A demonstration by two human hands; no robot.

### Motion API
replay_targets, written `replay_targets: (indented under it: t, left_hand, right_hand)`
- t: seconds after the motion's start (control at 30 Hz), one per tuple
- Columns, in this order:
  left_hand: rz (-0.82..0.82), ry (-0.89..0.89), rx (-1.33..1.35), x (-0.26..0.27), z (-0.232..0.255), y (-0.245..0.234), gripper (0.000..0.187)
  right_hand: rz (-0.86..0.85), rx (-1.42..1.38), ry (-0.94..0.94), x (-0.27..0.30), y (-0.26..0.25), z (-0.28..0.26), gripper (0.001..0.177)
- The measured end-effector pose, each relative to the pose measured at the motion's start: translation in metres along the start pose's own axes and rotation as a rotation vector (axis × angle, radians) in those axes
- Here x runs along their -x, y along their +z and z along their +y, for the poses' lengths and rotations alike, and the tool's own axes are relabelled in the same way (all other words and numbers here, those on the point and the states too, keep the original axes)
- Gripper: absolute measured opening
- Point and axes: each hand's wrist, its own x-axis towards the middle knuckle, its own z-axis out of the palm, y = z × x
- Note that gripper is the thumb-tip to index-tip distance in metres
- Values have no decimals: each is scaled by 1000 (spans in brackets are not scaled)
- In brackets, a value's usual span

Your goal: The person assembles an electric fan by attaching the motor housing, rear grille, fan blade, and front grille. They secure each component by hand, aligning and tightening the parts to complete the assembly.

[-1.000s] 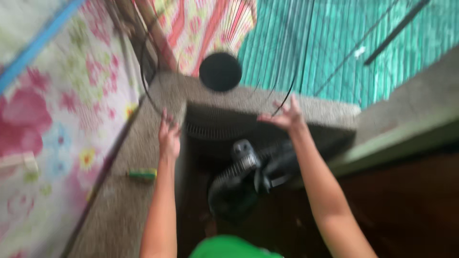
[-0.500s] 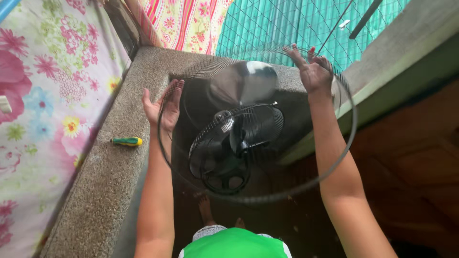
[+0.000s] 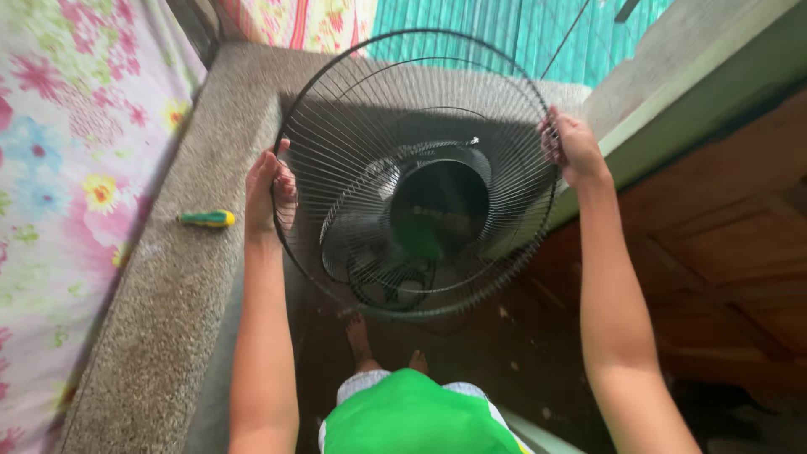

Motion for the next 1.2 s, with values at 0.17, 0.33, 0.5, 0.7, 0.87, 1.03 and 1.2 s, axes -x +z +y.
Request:
replay_targets:
  t: [0.17, 0.33, 0.5, 0.7, 0.87, 1.03, 1.2]
  left_hand:
    - [-56, -41, -81, 34, -24, -8, 17]
    - [-206, -167, -177, 89, -62, -39, 23]
    - [-287, -373, -285, 118, -68, -43, 28]
    - [-381, -635, -635, 100, -63, 1, 23]
    - [-334, -604, -929, 107, -100, 58, 24]
    - [-178, 127, -1269, 147, -130, 85, 41]
    - [-120, 353, -1361, 155, -138, 76, 38]
  right_hand:
    - [239, 22, -6, 14, 10, 10, 56]
    - [260, -141, 11, 16, 5, 35, 59]
    - [216, -151, -13, 25, -2, 78, 51]
    - [72, -211, -111, 23, -19, 128, 55]
    - [97, -132, -136, 22, -21, 162, 51]
    - [76, -57, -172, 30, -19, 164, 51]
    - [56, -25, -183, 31, -6, 152, 52]
